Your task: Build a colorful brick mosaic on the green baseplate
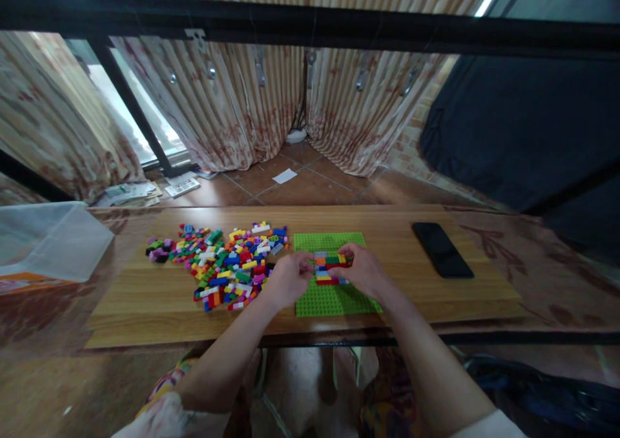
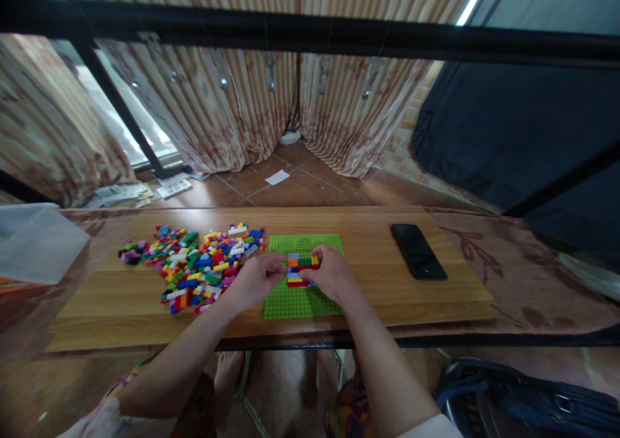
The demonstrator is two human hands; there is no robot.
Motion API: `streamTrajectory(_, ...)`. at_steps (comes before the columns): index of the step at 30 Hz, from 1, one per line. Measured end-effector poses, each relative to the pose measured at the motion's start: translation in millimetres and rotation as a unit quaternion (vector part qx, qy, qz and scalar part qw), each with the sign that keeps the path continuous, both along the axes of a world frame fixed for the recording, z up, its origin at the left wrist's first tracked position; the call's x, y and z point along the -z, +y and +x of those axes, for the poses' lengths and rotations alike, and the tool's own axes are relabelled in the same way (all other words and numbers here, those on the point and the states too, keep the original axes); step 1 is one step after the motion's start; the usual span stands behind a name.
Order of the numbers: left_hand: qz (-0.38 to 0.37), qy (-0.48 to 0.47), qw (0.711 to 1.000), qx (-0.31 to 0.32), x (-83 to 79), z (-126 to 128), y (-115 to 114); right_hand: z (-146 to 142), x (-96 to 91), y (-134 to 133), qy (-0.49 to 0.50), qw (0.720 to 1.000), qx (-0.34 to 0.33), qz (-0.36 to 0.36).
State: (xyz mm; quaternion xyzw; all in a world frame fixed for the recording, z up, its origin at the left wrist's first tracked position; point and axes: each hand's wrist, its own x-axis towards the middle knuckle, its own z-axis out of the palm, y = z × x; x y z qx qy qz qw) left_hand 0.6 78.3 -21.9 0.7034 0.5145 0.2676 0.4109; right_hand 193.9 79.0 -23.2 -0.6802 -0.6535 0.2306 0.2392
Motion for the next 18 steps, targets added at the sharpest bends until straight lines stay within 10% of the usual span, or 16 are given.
streamTrajectory(18, -0.108, -0.06, 0.989, -0.078, 17.7, 9.5, 7.6, 4.0, 1.7, 4.4, 0.06, 0.997, -0.012, -0.05)
